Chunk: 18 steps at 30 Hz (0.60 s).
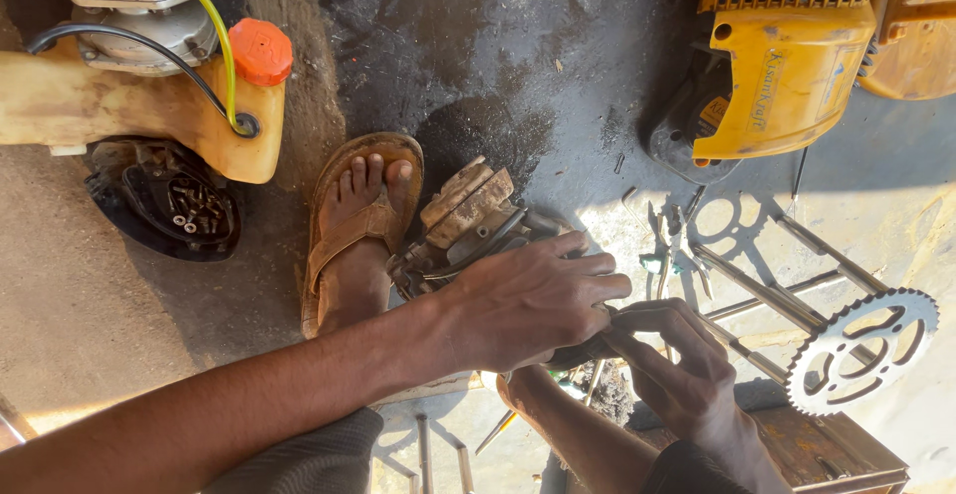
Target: The person is repairing a small engine by hand. They remove a metal plate, insert a gasket, and reattach the plate. They then use pliers to adjust a component on the engine.
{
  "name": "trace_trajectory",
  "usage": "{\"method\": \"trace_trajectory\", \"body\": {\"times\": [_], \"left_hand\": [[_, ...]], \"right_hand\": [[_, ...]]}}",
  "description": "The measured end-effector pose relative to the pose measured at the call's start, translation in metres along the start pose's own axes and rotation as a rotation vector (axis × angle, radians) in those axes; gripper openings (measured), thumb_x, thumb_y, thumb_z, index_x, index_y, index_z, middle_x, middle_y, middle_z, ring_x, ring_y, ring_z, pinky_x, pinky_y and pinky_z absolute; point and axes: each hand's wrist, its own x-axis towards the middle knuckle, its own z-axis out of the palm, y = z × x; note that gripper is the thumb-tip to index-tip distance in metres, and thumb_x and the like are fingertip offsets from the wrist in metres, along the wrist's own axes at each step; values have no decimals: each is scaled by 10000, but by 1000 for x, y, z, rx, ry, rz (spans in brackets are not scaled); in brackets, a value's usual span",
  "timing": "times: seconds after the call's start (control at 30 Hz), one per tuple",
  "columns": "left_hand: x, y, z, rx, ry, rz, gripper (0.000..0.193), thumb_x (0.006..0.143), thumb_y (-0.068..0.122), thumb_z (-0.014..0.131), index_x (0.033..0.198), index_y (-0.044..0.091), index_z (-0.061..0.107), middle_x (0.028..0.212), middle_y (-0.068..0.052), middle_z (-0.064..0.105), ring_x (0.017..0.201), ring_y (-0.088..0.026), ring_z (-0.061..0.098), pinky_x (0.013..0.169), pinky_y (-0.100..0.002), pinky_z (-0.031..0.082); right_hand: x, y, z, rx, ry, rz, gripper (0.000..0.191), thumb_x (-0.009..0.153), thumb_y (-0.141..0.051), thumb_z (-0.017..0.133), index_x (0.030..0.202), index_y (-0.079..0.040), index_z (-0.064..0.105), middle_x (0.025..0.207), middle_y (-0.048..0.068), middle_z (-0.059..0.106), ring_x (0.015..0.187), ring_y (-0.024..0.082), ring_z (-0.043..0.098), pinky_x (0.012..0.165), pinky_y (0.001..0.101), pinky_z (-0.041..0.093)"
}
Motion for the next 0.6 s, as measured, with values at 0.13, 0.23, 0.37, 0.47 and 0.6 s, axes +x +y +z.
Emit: {"method": "trace_trajectory", "body": {"times": [0.13,0.23,0.37,0.47,0.6], "left_hand": [[2,-2,-1,-34,-38,-25,119,727,-29,706,715,89,717,1181,-75,688,1168,-235,617,1080,-435,484],[0,-3,-2,-75,38,-36,169,674,-55,702,743,95,736,1226,-109,687,1185,-267,623,1063,-472,475],[-1,-3,-2,-115,-69,-83,151,710,-71,702,769,63,739,1215,-113,693,1201,-279,626,1072,-481,474],[-2,-4,-3,-175,-100,-113,157,792,-47,700,898,57,748,1205,-126,691,1231,-278,627,1112,-453,480],[0,-15,-6,-149,-33,-81,56,833,75,737,887,66,748,1196,-152,680,1252,-341,601,1176,-505,417]], "right_hand": [[-4,-1,4,43,47,83,439,633,88,767,1048,-56,762,1028,109,705,955,232,713,753,343,584],[-10,-5,10,65,125,139,432,660,20,842,1070,-80,753,1044,106,715,960,198,722,757,311,594],[-24,-10,24,64,260,249,622,687,-132,933,1197,-43,587,1130,112,706,1037,207,723,836,332,615],[-36,-9,34,30,251,214,746,611,-193,936,1221,-60,526,1146,161,667,1047,275,685,845,399,591],[-53,-7,48,-130,219,284,779,625,-191,945,1240,-48,490,1156,193,666,1049,306,696,812,389,605]]}}
